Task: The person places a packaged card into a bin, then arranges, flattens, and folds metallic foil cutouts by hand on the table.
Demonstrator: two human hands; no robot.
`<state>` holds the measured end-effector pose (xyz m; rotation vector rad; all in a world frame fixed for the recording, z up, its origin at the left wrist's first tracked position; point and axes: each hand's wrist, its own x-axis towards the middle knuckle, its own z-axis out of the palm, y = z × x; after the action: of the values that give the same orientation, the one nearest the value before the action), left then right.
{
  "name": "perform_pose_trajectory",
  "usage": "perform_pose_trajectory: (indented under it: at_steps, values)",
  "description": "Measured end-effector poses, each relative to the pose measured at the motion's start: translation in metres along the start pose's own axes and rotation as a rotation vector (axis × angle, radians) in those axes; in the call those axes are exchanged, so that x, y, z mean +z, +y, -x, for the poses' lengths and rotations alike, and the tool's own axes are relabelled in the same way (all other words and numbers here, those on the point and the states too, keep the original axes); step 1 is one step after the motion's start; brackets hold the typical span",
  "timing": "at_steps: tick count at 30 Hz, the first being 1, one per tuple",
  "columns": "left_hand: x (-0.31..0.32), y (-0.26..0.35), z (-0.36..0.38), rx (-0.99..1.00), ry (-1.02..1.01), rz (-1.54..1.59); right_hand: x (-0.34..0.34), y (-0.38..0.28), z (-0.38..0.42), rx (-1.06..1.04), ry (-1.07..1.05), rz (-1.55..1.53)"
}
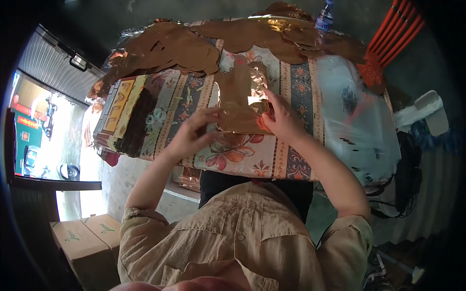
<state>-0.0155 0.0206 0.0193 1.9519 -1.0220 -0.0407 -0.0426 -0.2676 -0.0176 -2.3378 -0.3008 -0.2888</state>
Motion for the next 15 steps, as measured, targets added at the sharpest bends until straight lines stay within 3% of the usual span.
perform_pose_trajectory:
  at_steps: [2, 4, 6, 8, 15]
  values:
    - [-0.003, -0.006, -0.001, -0.091, 0.035, 0.037, 0.001, 0.0, 0.004, -0.034, 0.03, -0.05]
    - [-0.011, -0.013, -0.007, -0.003, -0.001, -0.303, 0.0, 0.0, 0.002, -0.08, 0.018, 0.027]
    - [-0.008, -0.017, -0.01, 0.055, 0.03, -0.339, 0.0, -0.003, 0.002, -0.073, 0.012, 0.021]
    - [-0.006, -0.02, -0.011, 0.117, -0.062, -0.425, 0.0, -0.002, 0.003, -0.085, 0.013, 0.076]
    - [-0.009, -0.02, -0.02, 0.16, -0.168, -0.434, -0.004, -0.006, 0.002, -0.105, -0.01, 0.061]
